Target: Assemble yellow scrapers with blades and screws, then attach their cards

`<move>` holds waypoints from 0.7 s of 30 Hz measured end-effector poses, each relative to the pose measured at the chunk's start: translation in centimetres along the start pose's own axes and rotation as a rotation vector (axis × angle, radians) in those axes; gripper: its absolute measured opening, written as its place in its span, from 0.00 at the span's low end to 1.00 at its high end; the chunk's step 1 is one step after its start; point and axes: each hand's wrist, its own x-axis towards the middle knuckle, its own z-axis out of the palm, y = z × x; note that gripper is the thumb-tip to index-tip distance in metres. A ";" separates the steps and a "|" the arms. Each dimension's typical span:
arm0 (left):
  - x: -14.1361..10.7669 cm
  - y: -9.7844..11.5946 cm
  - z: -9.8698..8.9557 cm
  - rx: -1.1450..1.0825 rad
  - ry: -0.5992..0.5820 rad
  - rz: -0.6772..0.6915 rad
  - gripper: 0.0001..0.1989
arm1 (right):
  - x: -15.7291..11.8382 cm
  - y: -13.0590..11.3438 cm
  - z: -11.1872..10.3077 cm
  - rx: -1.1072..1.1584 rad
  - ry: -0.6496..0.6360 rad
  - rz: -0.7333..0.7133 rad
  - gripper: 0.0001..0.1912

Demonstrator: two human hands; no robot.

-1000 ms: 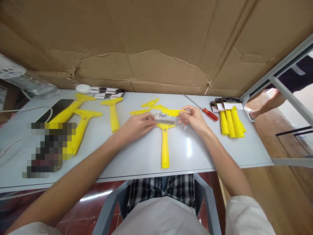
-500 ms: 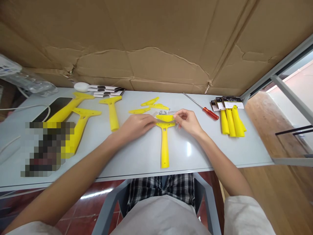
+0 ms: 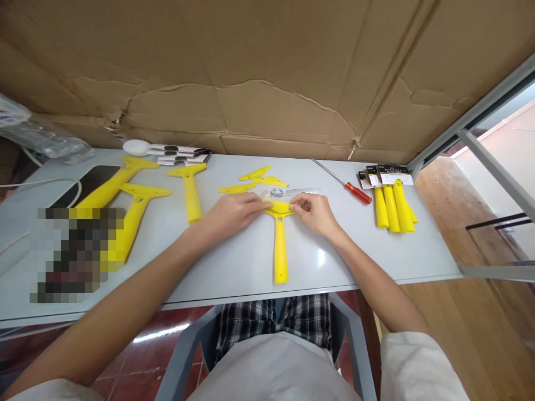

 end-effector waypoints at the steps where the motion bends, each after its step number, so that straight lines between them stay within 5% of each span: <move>1: 0.0 0.0 0.0 -0.002 -0.003 0.006 0.18 | 0.0 -0.1 0.0 -0.027 0.001 -0.018 0.12; 21: 0.2 0.3 0.0 -0.074 -0.032 -0.111 0.21 | -0.3 -0.4 -0.3 -0.120 -0.189 -0.258 0.11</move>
